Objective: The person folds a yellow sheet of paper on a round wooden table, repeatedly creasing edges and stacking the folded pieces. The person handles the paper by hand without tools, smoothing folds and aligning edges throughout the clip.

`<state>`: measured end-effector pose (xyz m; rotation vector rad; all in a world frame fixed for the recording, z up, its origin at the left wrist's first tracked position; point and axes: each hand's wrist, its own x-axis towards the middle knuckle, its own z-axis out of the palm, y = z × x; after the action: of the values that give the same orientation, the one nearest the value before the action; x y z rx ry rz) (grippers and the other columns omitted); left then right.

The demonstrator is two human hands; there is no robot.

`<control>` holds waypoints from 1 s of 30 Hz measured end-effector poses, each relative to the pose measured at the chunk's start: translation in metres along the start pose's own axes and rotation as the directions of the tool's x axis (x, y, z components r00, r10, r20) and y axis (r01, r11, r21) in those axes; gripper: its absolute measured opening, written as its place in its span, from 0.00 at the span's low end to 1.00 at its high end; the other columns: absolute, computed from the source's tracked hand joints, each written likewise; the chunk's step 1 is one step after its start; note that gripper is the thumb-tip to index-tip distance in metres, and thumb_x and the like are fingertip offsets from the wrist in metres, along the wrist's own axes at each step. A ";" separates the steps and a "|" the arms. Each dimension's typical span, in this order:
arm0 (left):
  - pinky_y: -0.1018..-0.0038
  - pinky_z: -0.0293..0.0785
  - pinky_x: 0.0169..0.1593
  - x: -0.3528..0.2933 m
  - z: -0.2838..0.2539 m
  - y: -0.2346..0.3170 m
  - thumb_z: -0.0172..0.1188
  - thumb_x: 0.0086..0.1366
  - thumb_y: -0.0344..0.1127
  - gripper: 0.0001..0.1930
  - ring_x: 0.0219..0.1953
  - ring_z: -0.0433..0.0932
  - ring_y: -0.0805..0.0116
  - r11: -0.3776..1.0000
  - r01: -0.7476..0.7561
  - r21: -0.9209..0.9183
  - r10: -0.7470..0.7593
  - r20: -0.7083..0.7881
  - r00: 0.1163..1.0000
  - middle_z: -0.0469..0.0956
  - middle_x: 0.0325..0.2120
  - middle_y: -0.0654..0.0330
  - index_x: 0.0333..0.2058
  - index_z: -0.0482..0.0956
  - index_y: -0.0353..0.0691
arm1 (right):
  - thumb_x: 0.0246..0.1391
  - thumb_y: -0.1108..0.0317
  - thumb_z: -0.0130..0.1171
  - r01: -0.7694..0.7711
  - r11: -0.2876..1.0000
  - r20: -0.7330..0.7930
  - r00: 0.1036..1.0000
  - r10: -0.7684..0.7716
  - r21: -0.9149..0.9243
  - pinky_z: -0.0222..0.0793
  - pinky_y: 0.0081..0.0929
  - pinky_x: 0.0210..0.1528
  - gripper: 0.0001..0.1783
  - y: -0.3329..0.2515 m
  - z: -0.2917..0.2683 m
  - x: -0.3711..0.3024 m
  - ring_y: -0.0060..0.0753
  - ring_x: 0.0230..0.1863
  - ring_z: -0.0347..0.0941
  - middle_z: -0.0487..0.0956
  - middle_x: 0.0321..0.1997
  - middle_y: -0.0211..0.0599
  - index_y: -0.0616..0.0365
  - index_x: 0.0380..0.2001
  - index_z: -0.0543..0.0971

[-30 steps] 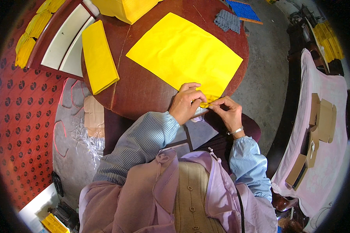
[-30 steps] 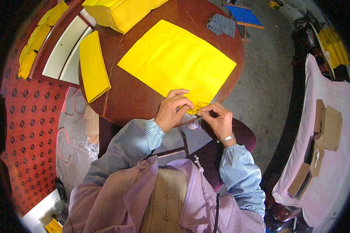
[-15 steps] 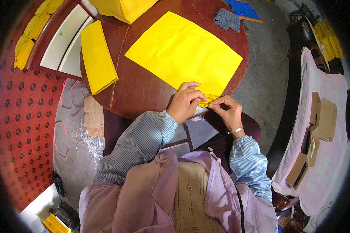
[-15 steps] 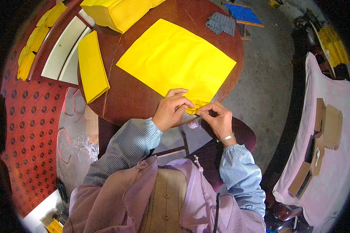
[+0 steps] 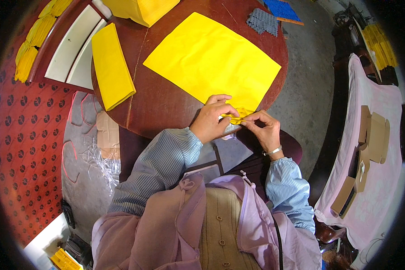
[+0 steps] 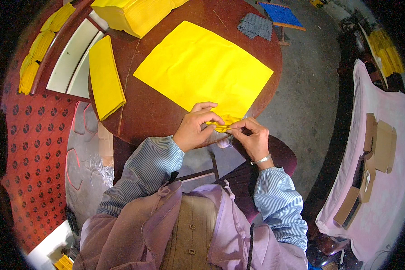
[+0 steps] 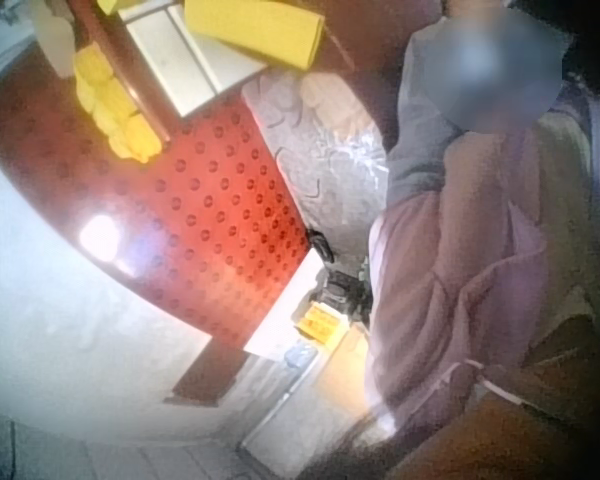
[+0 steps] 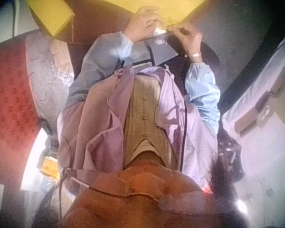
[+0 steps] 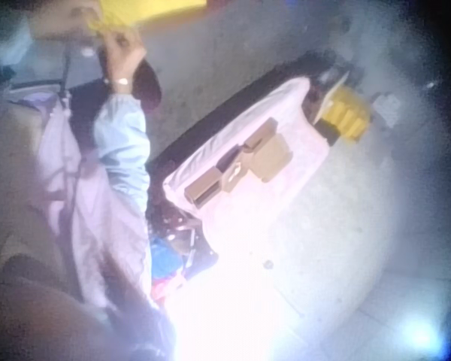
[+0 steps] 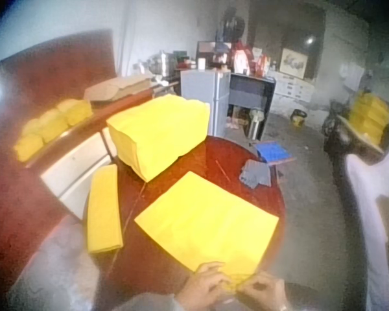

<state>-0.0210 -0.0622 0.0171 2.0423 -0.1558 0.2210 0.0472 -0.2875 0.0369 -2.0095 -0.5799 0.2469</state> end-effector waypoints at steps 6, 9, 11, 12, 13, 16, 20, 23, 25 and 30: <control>0.58 0.72 0.67 0.000 0.001 -0.002 0.65 0.63 0.24 0.09 0.67 0.73 0.50 1.000 -0.013 0.015 0.013 -0.003 1.000 0.87 0.45 0.56 0.41 0.87 0.43 | 0.52 0.72 0.78 0.012 1.000 -0.001 1.000 -0.012 -0.013 0.75 0.25 0.39 0.08 0.001 0.000 0.000 0.24 0.34 0.80 0.85 0.31 0.31 0.60 0.34 0.88; 0.58 0.72 0.67 0.000 0.001 -0.002 0.65 0.63 0.24 0.09 0.67 0.73 0.50 1.000 -0.014 0.009 0.014 0.000 1.000 0.87 0.45 0.57 0.41 0.87 0.43 | 0.52 0.72 0.79 0.018 1.000 -0.003 1.000 -0.018 -0.023 0.75 0.25 0.39 0.08 0.000 0.000 0.000 0.24 0.33 0.80 0.85 0.31 0.31 0.60 0.34 0.88; 0.58 0.72 0.67 0.000 0.001 -0.002 0.65 0.63 0.24 0.09 0.67 0.73 0.49 1.000 -0.011 0.002 0.011 0.002 1.000 0.87 0.45 0.57 0.41 0.87 0.43 | 0.52 0.71 0.79 0.010 1.000 -0.003 1.000 -0.010 -0.022 0.75 0.25 0.39 0.08 0.000 0.000 0.000 0.24 0.33 0.80 0.85 0.31 0.31 0.60 0.34 0.89; 0.57 0.72 0.67 0.000 0.000 -0.002 0.65 0.62 0.24 0.09 0.67 0.73 0.49 1.000 -0.017 0.003 0.017 0.000 1.000 0.87 0.45 0.57 0.41 0.87 0.43 | 0.52 0.71 0.79 0.000 1.000 -0.002 1.000 0.000 -0.018 0.75 0.25 0.39 0.09 -0.001 0.000 0.000 0.24 0.33 0.80 0.85 0.31 0.31 0.60 0.34 0.89; 0.57 0.72 0.67 0.001 0.000 -0.002 0.66 0.62 0.24 0.09 0.67 0.73 0.48 1.000 -0.023 0.004 0.023 0.000 1.000 0.87 0.45 0.57 0.41 0.87 0.43 | 0.52 0.71 0.79 0.003 1.000 -0.002 1.000 -0.003 -0.016 0.75 0.25 0.39 0.09 -0.001 0.000 0.000 0.24 0.33 0.80 0.85 0.31 0.31 0.60 0.34 0.88; 0.56 0.72 0.66 0.000 0.000 0.000 0.66 0.62 0.25 0.09 0.66 0.73 0.48 0.999 -0.031 0.013 0.031 -0.005 1.000 0.87 0.45 0.56 0.41 0.86 0.43 | 0.52 0.71 0.79 0.002 1.000 -0.004 1.000 -0.002 -0.005 0.76 0.26 0.39 0.09 -0.001 0.000 -0.001 0.24 0.33 0.80 0.84 0.31 0.31 0.60 0.35 0.89; 0.56 0.73 0.65 0.000 0.002 0.001 0.68 0.60 0.25 0.09 0.65 0.74 0.47 0.999 -0.037 0.011 0.037 -0.034 0.999 0.87 0.44 0.56 0.40 0.87 0.43 | 0.52 0.71 0.79 0.012 1.000 -0.010 1.000 -0.012 -0.003 0.76 0.25 0.39 0.09 0.001 0.001 0.000 0.24 0.33 0.80 0.84 0.31 0.31 0.60 0.35 0.89; 0.57 0.74 0.64 0.000 0.005 0.003 0.69 0.60 0.25 0.09 0.64 0.75 0.48 0.999 -0.024 0.022 0.026 -0.069 0.997 0.86 0.42 0.55 0.39 0.87 0.42 | 0.52 0.71 0.79 0.008 1.000 -0.008 1.000 -0.008 -0.008 0.76 0.25 0.39 0.09 0.002 0.001 0.000 0.24 0.33 0.79 0.84 0.31 0.31 0.61 0.35 0.89; 0.58 0.75 0.62 -0.001 0.009 0.006 0.69 0.60 0.25 0.08 0.63 0.76 0.48 0.999 -0.006 0.038 0.010 -0.106 0.994 0.86 0.42 0.54 0.38 0.86 0.42 | 0.52 0.71 0.79 0.002 1.000 -0.008 1.000 -0.002 -0.006 0.76 0.25 0.39 0.09 0.001 0.001 -0.001 0.24 0.33 0.79 0.84 0.31 0.31 0.61 0.35 0.88; 0.59 0.78 0.59 -0.001 0.011 0.011 0.68 0.61 0.24 0.06 0.63 0.77 0.49 0.999 0.049 0.003 -0.048 -0.154 0.987 0.85 0.43 0.52 0.36 0.84 0.41 | 0.52 0.72 0.79 0.010 1.000 -0.008 1.000 -0.010 -0.006 0.75 0.24 0.39 0.09 0.001 0.001 -0.001 0.23 0.33 0.79 0.83 0.32 0.31 0.61 0.36 0.88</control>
<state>-0.0230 -0.0769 0.0212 2.0244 -0.0092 0.3472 0.0462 -0.2873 0.0353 -2.0118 -0.5859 0.2314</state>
